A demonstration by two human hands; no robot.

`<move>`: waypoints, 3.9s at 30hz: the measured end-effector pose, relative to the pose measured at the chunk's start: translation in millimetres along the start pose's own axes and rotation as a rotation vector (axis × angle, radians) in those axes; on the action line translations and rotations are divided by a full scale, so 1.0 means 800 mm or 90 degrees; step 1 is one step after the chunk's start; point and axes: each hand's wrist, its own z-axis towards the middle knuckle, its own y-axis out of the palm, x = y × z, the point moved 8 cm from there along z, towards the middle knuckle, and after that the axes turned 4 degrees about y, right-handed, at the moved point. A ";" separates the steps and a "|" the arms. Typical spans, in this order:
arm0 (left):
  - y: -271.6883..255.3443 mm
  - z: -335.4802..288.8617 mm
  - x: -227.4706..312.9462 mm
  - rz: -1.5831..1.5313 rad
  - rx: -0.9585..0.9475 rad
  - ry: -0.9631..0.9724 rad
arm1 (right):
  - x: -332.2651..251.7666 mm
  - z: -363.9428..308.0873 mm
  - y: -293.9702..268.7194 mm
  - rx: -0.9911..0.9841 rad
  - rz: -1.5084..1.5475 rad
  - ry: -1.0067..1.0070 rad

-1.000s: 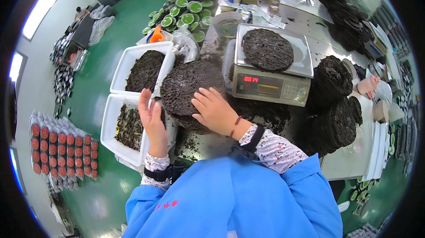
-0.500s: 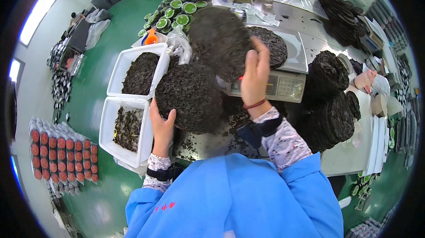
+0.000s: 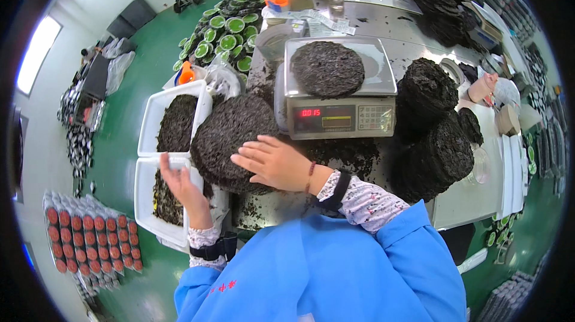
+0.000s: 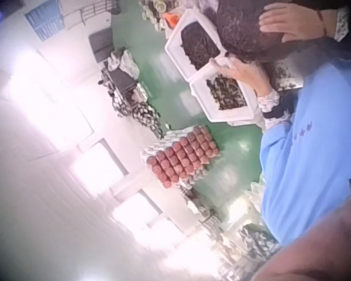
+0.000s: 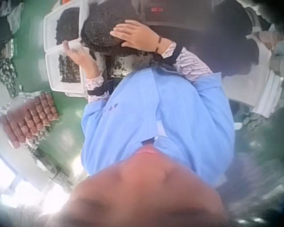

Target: The person repeatedly scoops dark dried seaweed from white bins, forms it into round cakes by hand, and places them on a digital scale to check weight. The person adjusts the cakes by adding or removing material until the target weight is reached, then sets the finished cakes aside.

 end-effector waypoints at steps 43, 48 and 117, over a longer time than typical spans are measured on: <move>0.552 -0.022 -0.038 0.357 -0.413 0.255 | 0.474 -0.102 -0.093 0.029 0.589 0.604; 0.554 -0.025 -0.031 0.411 -0.435 0.281 | 0.460 -0.120 -0.086 -0.070 0.620 0.615; -0.044 -0.053 0.003 0.089 -0.134 0.027 | 0.017 -0.014 -0.031 -0.026 -0.336 0.026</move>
